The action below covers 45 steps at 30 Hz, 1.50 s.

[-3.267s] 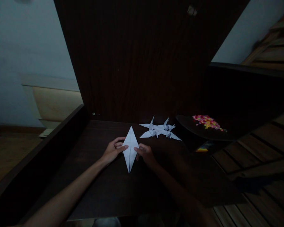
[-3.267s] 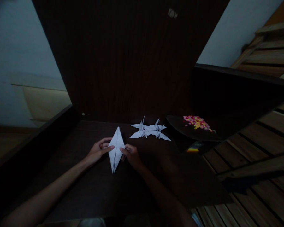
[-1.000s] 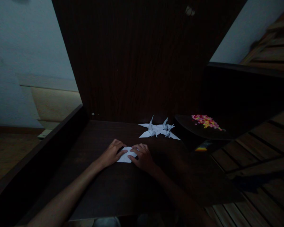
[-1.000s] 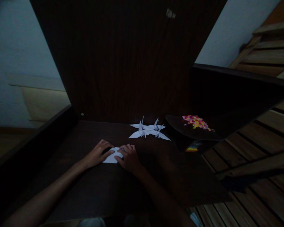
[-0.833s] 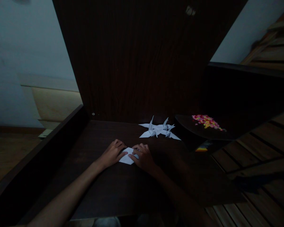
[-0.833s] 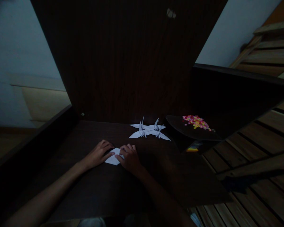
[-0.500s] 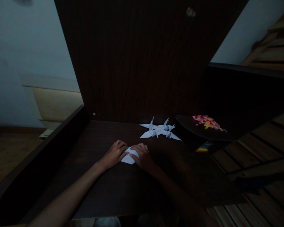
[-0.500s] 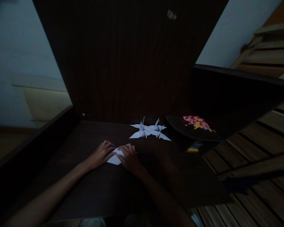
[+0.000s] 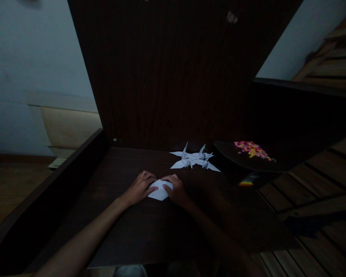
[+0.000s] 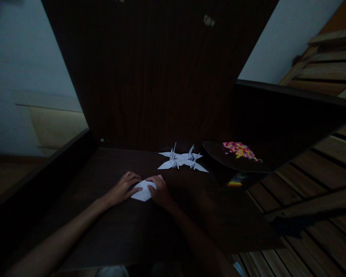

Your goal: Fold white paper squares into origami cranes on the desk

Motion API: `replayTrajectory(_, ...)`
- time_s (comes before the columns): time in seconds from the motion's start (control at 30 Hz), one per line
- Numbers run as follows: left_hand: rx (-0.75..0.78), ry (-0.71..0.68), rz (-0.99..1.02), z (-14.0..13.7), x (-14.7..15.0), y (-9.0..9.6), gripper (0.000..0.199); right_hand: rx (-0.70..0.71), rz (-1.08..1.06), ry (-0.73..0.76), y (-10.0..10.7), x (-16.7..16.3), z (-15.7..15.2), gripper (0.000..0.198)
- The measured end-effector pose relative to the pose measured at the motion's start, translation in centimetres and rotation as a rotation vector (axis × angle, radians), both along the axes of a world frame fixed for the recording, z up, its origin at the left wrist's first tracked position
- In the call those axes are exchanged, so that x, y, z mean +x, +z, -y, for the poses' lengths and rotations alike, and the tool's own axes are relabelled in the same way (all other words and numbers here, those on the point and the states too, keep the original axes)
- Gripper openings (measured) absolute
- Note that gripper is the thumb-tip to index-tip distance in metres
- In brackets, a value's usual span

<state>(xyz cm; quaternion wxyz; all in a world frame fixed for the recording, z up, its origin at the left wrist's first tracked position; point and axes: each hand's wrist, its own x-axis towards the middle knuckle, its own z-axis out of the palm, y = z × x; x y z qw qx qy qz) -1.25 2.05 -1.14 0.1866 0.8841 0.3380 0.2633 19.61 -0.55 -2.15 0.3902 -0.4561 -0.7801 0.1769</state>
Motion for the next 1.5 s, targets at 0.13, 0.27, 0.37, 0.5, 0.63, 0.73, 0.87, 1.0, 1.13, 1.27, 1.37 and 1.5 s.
replayTrajectory(0.13, -0.037, 0.012, 0.021, 0.1, 0.1, 0.1, 0.028, -0.074, -0.076, -0.033, 0.2, 0.0, -0.1, 0.018)
replayTrajectory(0.27, -0.031, 0.002, 0.026, 0.2, 0.2, 0.0, 0.026, -0.066, -0.084, -0.028, 0.4, -0.1, -0.1, 0.021)
replayTrajectory(0.37, -0.018, -0.014, 0.026, 0.2, 0.2, -0.1, 0.025, -0.008, -0.027, 0.009, 0.7, -0.1, 0.0, 0.021)
replayTrajectory(0.5, -0.002, -0.042, 0.008, 0.3, 0.3, 0.1, 0.02, 0.049, -0.02, 0.082, 0.5, 0.2, -0.3, 0.021)
replayTrajectory(0.63, 0.025, -0.042, -0.036, 0.4, 0.3, 0.3, 0.019, 0.118, 0.019, 0.118, -0.2, 0.7, -0.6, 0.021)
replayTrajectory(0.73, 0.056, -0.036, -0.055, 0.2, 0.1, 0.3, 0.019, 0.153, 0.141, 0.136, 0.0, 1.0, -0.5, 0.025)
replayTrajectory(0.87, 0.072, -0.056, -0.056, 0.1, -0.1, 0.3, 0.019, 0.145, 0.289, 0.196, 1.2, 1.4, 0.2, 0.026)
replayTrajectory(1.0, 0.074, -0.071, -0.054, 0.1, -0.2, 0.5, 0.022, 0.113, 0.351, 0.256, 2.2, 2.0, 0.6, 0.031)
replayTrajectory(1.13, 0.138, -0.067, -0.059, 0.2, -0.3, 0.5, 0.026, 0.122, 0.415, 0.274, 2.3, 2.2, 0.6, 0.043)
replayTrajectory(1.27, 0.177, -0.07, -0.082, 0.2, -0.3, 0.4, 0.026, 0.136, 0.436, 0.263, 1.9, 2.0, 0.6, 0.043)
replayTrajectory(1.37, 0.186, -0.085, -0.108, 0.2, -0.4, 0.5, 0.026, 0.138, 0.448, 0.247, 1.8, 1.9, 0.6, 0.042)
replayTrajectory(1.5, 0.222, -0.087, -0.18, 0.5, -0.5, 1.3, 0.027, 0.153, 0.475, 0.234, 1.8, 1.9, 0.6, 0.043)
